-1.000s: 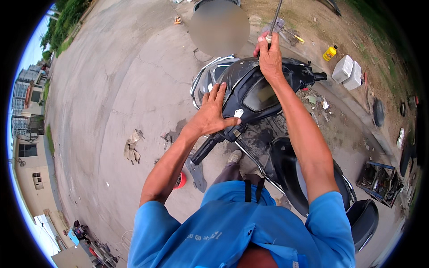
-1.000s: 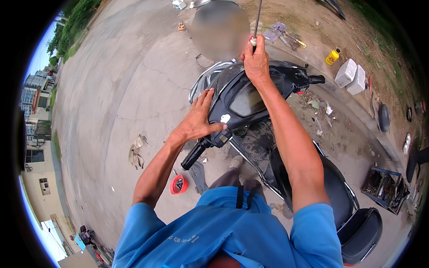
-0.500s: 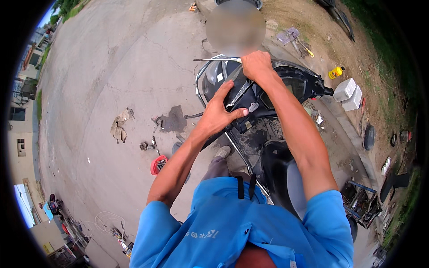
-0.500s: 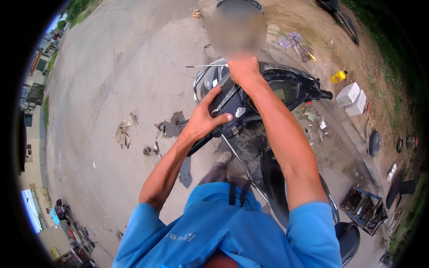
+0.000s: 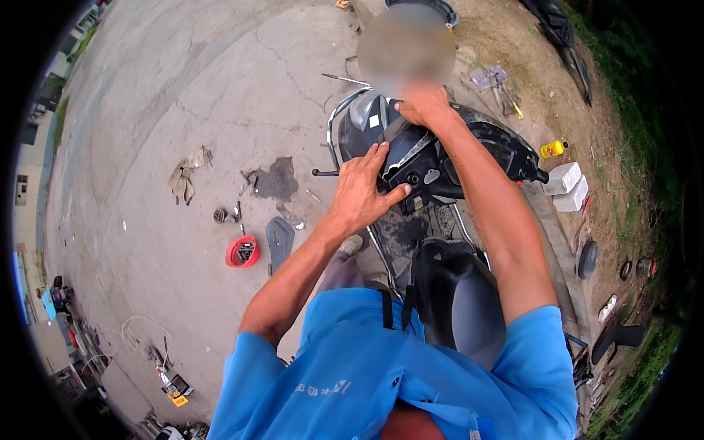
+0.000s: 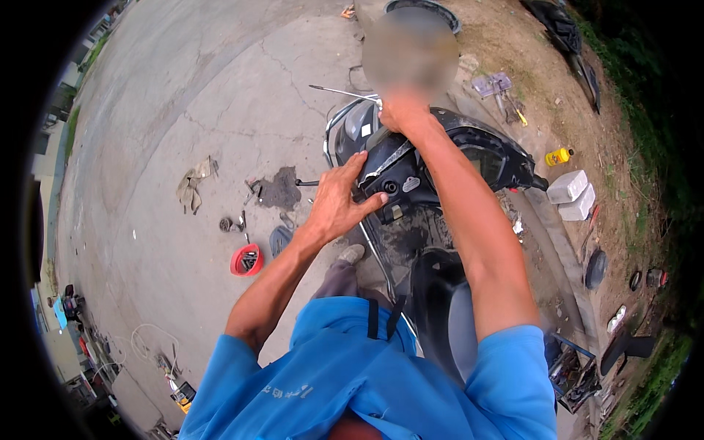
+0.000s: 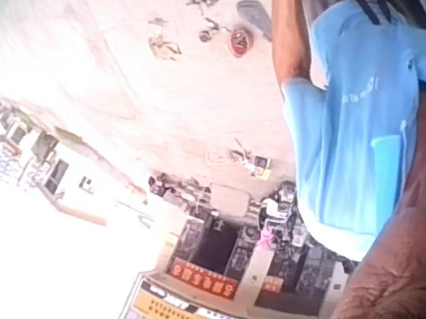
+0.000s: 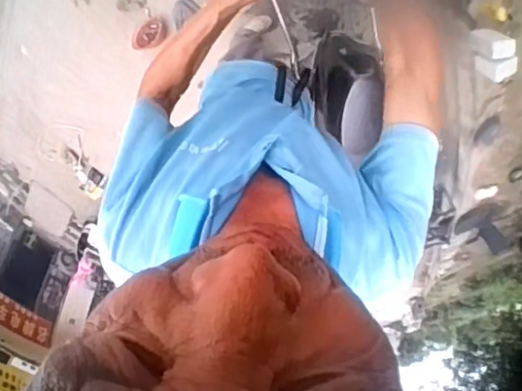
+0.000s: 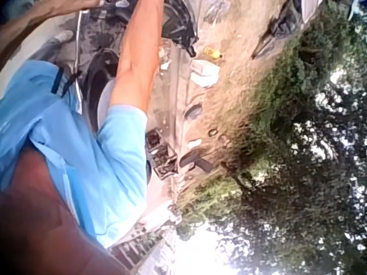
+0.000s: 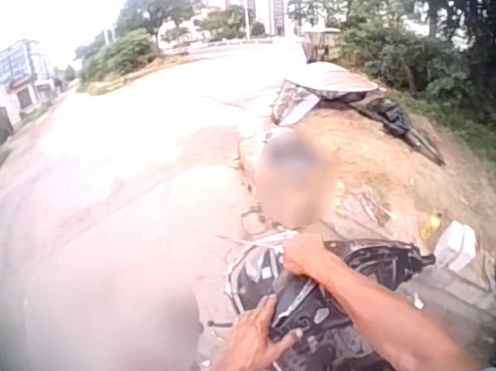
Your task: The person removes a screw from a motorcycle's inner dashboard using a screwdriver, handles a small electrical connector, and then fits the plastic dashboard cover back onto the handlebars before securing it.
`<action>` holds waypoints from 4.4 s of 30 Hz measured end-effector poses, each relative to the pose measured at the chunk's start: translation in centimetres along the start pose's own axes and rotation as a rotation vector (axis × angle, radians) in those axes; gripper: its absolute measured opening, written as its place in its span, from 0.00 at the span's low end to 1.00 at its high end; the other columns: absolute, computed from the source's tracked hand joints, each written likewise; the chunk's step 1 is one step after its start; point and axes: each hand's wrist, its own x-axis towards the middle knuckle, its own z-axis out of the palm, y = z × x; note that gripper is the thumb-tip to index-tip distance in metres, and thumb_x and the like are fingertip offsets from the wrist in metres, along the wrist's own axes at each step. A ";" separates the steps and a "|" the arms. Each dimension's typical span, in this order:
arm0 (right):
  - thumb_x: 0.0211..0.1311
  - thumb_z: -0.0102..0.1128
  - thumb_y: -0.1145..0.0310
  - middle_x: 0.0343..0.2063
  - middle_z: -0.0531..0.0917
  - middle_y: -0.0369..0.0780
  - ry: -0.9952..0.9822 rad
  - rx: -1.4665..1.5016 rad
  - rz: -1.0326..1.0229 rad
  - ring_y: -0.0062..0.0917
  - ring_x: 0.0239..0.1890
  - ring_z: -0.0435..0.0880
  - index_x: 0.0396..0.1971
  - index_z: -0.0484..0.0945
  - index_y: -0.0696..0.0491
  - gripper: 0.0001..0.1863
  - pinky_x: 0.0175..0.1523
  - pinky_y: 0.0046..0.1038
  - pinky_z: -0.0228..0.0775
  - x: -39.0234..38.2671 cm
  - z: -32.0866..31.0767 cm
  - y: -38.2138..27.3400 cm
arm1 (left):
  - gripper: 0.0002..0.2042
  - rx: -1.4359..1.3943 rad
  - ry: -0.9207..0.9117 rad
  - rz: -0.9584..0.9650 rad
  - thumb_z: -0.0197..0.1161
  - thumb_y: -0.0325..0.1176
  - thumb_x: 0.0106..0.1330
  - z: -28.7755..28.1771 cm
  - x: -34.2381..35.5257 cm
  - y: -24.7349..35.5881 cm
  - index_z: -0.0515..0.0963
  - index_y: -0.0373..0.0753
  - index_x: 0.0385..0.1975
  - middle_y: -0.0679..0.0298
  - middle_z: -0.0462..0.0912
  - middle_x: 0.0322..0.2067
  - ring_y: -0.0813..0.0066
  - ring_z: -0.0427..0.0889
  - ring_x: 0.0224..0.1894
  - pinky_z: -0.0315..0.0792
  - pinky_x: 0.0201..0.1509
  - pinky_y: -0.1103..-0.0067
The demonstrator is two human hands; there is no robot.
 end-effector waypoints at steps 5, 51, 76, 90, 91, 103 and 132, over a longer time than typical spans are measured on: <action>0.59 0.59 0.55 0.49 0.83 0.49 -0.296 -0.038 -0.048 0.40 0.54 0.82 0.48 0.83 0.53 0.23 0.58 0.39 0.72 1.2 2.5 -1.1 | 0.41 -0.037 0.012 -0.058 0.71 0.49 0.54 -0.1 -0.3 0.3 0.67 0.29 0.64 0.44 0.73 0.60 0.49 0.74 0.58 0.63 0.66 0.63; 0.50 0.61 0.58 0.22 0.83 0.48 -0.040 0.127 -0.112 0.47 0.30 0.83 0.28 0.79 0.51 0.12 0.36 0.47 0.73 -1.2 2.0 -2.2 | 0.47 -0.019 -0.057 -0.047 0.70 0.55 0.55 0.1 0.6 2.1 0.59 0.29 0.68 0.34 0.61 0.65 0.42 0.68 0.64 0.60 0.69 0.58; 0.53 0.61 0.70 0.23 0.86 0.41 0.353 -0.052 0.237 0.32 0.28 0.88 0.32 0.79 0.56 0.08 0.34 0.34 0.78 -3.4 2.4 1.2 | 0.34 -0.174 -0.425 -0.182 0.69 0.46 0.61 -2.7 7.3 2.9 0.64 0.28 0.59 0.42 0.67 0.62 0.52 0.67 0.65 0.62 0.66 0.67; 0.66 0.55 0.70 0.21 0.82 0.38 0.480 1.119 0.411 0.18 0.22 0.83 0.36 0.75 0.60 0.08 0.29 0.22 0.77 -4.2 -0.4 9.5 | 0.27 -0.325 -0.329 0.009 0.58 0.43 0.70 0.8 7.0 -2.0 0.64 0.32 0.62 0.40 0.56 0.69 0.46 0.54 0.73 0.50 0.74 0.64; 0.66 0.55 0.71 0.21 0.82 0.37 0.526 1.118 0.419 0.18 0.22 0.83 0.36 0.75 0.60 0.07 0.29 0.23 0.77 -4.3 -0.8 9.1 | 0.26 -0.369 -0.317 -0.013 0.58 0.42 0.70 1.0 7.3 -2.5 0.65 0.33 0.61 0.41 0.56 0.68 0.46 0.55 0.72 0.50 0.74 0.64; 0.61 0.69 0.60 0.18 0.77 0.35 0.724 1.320 0.816 0.18 0.16 0.74 0.36 0.76 0.54 0.15 0.27 0.27 0.69 -23.0 1.6 1.0 | 0.25 -0.346 -0.377 -0.138 0.54 0.41 0.69 0.7 9.7 0.1 0.65 0.41 0.65 0.52 0.61 0.56 0.60 0.63 0.62 0.58 0.68 0.70; 0.66 0.63 0.56 0.21 0.80 0.40 0.654 1.514 1.096 0.25 0.21 0.79 0.37 0.73 0.54 0.15 0.29 0.31 0.68 -31.7 9.7 -19.0 | 0.38 -0.194 -0.505 0.039 0.53 0.55 0.70 2.6 11.6 -3.6 0.52 0.38 0.73 0.49 0.55 0.69 0.55 0.57 0.72 0.54 0.73 0.68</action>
